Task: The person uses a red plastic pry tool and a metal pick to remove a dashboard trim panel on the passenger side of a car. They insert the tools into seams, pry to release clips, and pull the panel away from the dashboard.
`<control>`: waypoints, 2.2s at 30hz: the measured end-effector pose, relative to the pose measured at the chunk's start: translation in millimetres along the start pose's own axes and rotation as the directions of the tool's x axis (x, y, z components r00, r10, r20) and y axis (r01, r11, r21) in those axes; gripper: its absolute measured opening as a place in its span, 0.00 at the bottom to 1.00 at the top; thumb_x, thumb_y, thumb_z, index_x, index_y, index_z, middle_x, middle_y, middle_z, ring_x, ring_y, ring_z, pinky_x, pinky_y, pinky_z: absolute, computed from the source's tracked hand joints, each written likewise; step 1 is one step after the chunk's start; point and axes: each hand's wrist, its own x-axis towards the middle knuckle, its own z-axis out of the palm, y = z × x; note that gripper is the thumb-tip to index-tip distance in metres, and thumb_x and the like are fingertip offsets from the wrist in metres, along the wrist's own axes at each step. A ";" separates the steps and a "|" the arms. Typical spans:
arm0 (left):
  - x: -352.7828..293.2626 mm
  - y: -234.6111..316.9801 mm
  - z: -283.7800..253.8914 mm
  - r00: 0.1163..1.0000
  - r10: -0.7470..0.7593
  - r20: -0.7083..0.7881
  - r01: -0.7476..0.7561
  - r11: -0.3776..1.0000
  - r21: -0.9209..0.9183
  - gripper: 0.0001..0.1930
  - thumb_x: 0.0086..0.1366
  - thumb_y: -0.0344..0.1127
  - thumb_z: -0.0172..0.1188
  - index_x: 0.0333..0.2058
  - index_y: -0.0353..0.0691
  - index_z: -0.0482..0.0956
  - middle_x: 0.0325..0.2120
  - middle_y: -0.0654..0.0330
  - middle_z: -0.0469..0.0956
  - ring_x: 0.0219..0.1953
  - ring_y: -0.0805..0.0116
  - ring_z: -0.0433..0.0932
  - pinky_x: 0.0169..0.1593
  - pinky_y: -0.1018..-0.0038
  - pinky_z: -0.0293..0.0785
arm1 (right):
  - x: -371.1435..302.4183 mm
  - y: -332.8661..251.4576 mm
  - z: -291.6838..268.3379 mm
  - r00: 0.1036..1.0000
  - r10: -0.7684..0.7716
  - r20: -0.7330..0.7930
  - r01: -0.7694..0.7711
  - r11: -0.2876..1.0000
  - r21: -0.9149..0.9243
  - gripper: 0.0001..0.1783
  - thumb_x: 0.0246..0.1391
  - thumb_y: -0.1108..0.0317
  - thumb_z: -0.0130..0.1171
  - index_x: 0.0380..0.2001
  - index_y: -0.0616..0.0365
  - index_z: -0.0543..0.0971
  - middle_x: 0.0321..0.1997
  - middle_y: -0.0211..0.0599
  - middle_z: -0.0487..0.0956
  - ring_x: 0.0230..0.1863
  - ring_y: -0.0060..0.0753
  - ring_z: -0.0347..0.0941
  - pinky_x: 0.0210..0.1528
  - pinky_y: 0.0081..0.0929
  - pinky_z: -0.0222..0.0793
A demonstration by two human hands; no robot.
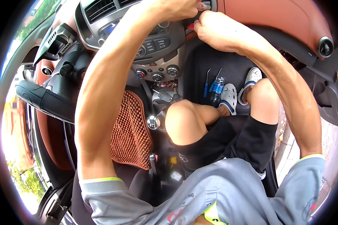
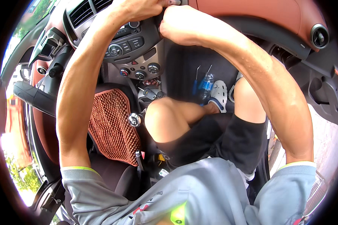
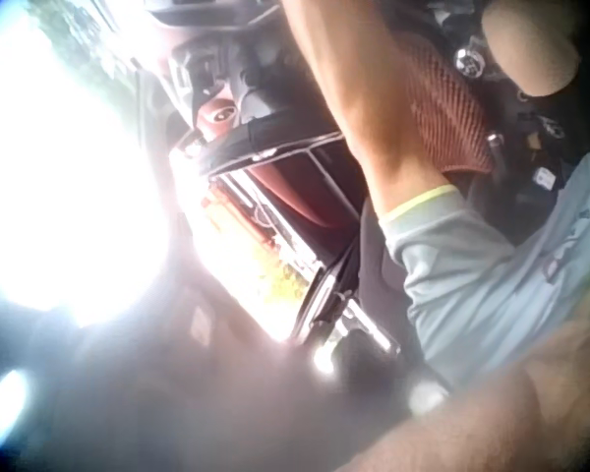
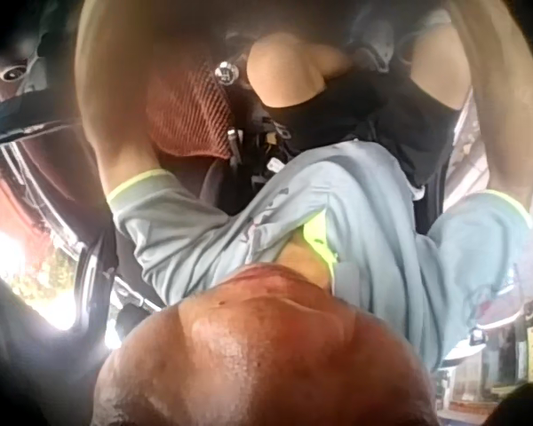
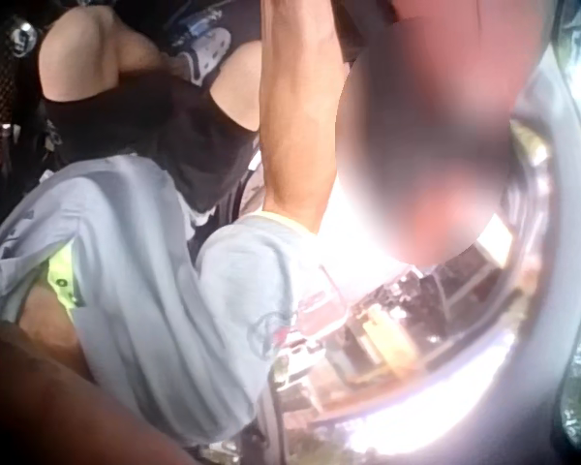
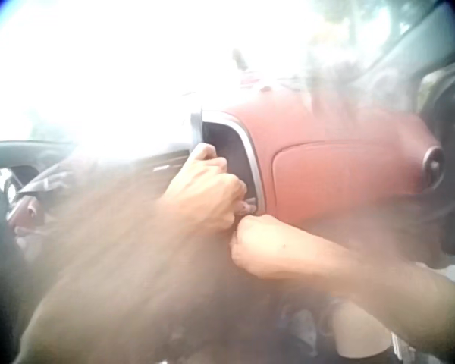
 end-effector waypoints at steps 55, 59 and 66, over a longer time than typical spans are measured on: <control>-0.9 7.9 -12.5 0.991 0.099 -0.086 -0.100 0.995 -0.006 0.11 0.57 0.43 0.60 0.17 0.51 0.79 0.23 0.72 0.80 0.32 0.69 0.70 0.45 0.69 0.62 | -13.7 -31.3 99.3 0.762 0.566 -0.315 0.023 0.462 0.887 0.26 0.76 0.54 0.43 0.29 0.64 0.77 0.16 0.42 0.75 0.19 0.39 0.75 0.28 0.37 0.70; -5.3 6.2 -17.6 0.969 0.244 -0.043 -0.236 0.962 0.136 0.10 0.60 0.42 0.58 0.20 0.52 0.80 0.26 0.72 0.81 0.32 0.69 0.71 0.46 0.69 0.63 | -10.7 -42.0 88.0 0.751 0.628 -0.201 -0.091 0.401 0.912 0.26 0.76 0.55 0.43 0.29 0.64 0.77 0.16 0.43 0.75 0.19 0.40 0.75 0.27 0.37 0.69; -2.0 8.2 -2.8 0.992 -0.026 0.124 0.019 0.998 0.057 0.08 0.64 0.41 0.61 0.30 0.46 0.84 0.28 0.66 0.82 0.38 0.67 0.76 0.55 0.66 0.64 | -9.9 -32.5 104.4 0.728 0.584 -0.359 -0.007 0.531 0.847 0.22 0.75 0.58 0.46 0.30 0.63 0.76 0.16 0.44 0.74 0.19 0.44 0.77 0.26 0.36 0.70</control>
